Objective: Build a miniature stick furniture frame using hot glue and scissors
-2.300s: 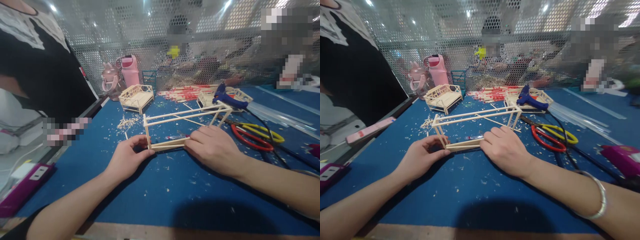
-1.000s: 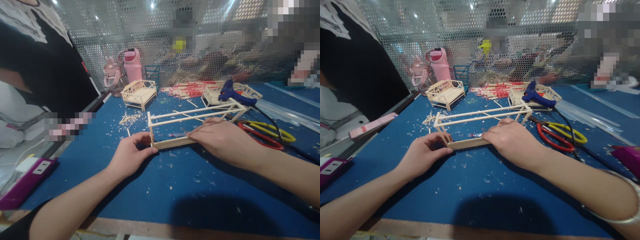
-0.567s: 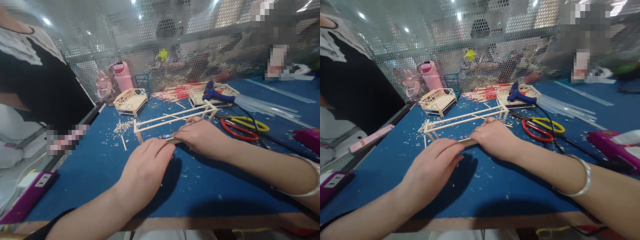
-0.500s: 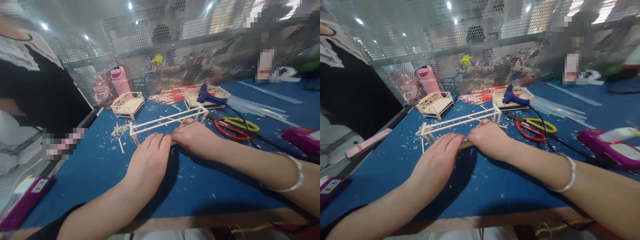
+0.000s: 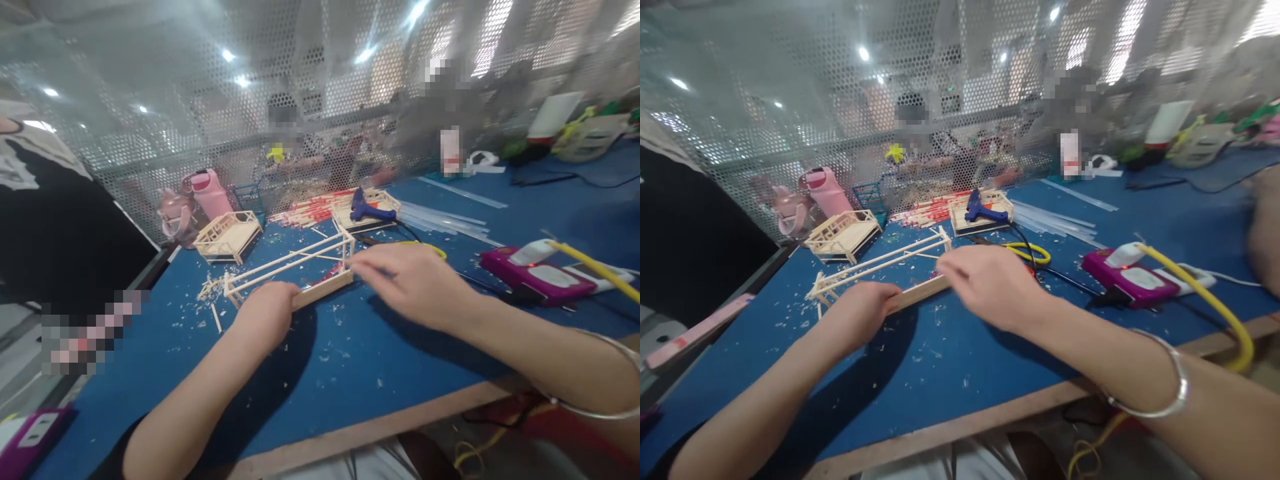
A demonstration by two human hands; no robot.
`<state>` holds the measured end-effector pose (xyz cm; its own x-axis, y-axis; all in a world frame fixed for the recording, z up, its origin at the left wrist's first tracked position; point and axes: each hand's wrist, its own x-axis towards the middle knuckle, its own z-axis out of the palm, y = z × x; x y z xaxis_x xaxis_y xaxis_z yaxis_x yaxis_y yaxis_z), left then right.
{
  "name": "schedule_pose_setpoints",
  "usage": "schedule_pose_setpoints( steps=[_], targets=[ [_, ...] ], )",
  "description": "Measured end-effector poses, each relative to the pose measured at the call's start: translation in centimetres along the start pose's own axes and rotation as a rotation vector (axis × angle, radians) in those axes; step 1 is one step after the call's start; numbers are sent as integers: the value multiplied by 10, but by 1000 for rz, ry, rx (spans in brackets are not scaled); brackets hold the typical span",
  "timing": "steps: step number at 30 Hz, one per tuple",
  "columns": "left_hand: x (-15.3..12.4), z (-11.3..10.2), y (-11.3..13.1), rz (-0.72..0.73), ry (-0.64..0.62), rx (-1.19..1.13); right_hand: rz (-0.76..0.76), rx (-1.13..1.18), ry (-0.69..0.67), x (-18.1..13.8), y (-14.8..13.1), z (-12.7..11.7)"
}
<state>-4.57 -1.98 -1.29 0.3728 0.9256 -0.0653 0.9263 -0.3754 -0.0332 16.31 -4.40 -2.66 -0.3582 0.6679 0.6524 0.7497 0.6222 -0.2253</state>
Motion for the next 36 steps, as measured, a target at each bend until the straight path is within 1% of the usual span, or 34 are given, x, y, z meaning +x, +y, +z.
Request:
schedule_pose_setpoints(
  steps=[1, 2, 4, 5, 7, 8, 10, 11, 13, 15, 17, 19, 22, 25, 29, 32, 36],
  targets=[
    [1, -1, -1, 14, -3, -28, 140, 33, 23, -7, 8, -6],
    [2, -1, -1, 27, 1, -59, 280, 85, 8, -13, 17, -9],
    [2, -4, -3, 45, 22, -134, 525, 306, -96, -24, 30, -7],
    [1, -6, -5, 47, 36, -180, 612, 438, -151, -27, 33, -4],
    [-1, -12, -10, 39, 68, -298, 705, 655, -231, -27, 32, 7],
    [-2, -15, -13, 29, 86, -370, 723, 723, -252, -24, 27, 12],
    [-5, -20, -17, 12, 115, -549, 730, 811, -252, -10, 14, 21],
    [-6, -21, -18, 7, 124, -656, 726, 865, -234, -1, 7, 25],
    [-7, -18, -16, 8, 136, -885, 691, 979, -153, 19, -8, 30],
    [-6, -9, -11, 21, 156, -1095, 635, 1084, -63, 37, -20, 35],
    [-5, 3, -6, 42, 177, -1254, 596, 1170, -7, 49, -29, 41],
    [-5, 15, -1, 66, 184, -1373, 594, 1240, 25, 54, -34, 48],
    [-8, 25, 3, 105, 167, -1488, 630, 1336, 51, 50, -38, 57],
    [-11, 29, 4, 139, 159, -1533, 664, 1417, 75, 44, -41, 60],
    [-11, 32, 5, 173, 195, -1480, 690, 1471, 103, 42, -43, 59],
    [-12, 32, 4, 187, 260, -1359, 697, 1489, 120, 42, -43, 58],
    [-16, 28, 1, 193, 385, -1117, 689, 1500, 140, 43, -45, 58]
  ],
)
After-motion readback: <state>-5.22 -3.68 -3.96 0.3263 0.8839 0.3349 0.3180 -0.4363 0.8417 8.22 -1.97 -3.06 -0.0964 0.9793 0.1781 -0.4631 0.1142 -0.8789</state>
